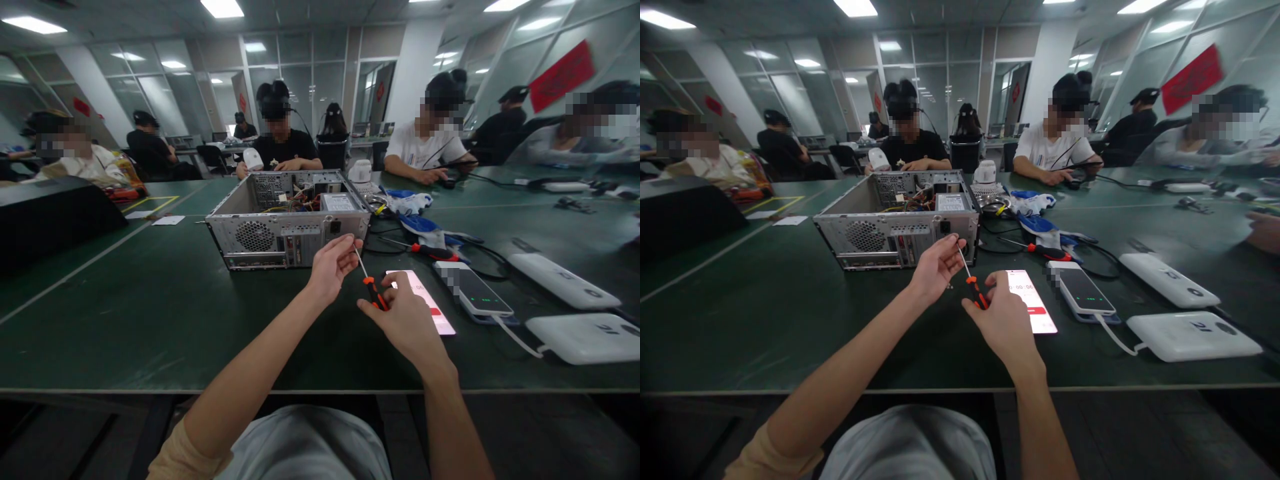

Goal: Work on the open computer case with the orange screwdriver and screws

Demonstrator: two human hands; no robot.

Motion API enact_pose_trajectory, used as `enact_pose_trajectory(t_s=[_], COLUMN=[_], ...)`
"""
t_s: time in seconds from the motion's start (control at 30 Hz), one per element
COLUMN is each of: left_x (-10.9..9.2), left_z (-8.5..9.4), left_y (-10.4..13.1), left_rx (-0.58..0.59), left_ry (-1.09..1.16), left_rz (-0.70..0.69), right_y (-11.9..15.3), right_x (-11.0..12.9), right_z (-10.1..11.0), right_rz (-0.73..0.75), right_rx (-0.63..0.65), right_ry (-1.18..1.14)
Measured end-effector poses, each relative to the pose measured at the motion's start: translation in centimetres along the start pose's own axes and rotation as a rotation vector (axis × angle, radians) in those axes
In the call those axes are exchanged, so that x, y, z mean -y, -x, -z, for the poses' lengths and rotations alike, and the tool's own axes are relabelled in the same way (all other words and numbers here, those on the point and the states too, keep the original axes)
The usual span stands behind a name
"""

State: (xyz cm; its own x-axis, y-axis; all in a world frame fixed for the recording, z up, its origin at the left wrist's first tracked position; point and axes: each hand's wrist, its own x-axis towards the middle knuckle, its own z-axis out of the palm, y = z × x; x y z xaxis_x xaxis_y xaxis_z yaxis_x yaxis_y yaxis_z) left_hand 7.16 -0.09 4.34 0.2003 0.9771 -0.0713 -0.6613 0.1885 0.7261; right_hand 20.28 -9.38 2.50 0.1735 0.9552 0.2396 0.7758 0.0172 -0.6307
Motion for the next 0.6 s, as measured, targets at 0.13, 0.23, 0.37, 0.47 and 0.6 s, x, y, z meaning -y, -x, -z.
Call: enact_pose_trajectory(t_s=[0.13, 0.23, 0.37, 0.47, 0.6], left_x=[-0.3, -0.1, 0.6, 1.3, 2.2], left_z=[0.1, 0.0, -0.6, -1.2, -2.0], left_y=[-0.4, -0.5, -0.3, -0.4, -1.1], left_rx=[-0.053, -0.087, -0.162, -0.221, -0.267], left_ry=[0.006, -0.018, -0.037, -0.045, -0.067], left_rz=[-0.006, -0.037, -0.044, -0.041, -0.089], right_y=[0.1, 0.2, 0.2, 0.3, 0.4], right_x=[1.0, 1.4, 1.3, 1.1, 1.0], right_z=[-0.1, -0.3, -0.8, -1.1, -1.4], right_rz=[0.062, 0.077, 0.102, 0.103, 0.119], right_rx=[-0.095, -0.169, -0.245, -0.276, -0.255], right_ry=[-0.107, -0.144, -0.151, -0.148, -0.209])
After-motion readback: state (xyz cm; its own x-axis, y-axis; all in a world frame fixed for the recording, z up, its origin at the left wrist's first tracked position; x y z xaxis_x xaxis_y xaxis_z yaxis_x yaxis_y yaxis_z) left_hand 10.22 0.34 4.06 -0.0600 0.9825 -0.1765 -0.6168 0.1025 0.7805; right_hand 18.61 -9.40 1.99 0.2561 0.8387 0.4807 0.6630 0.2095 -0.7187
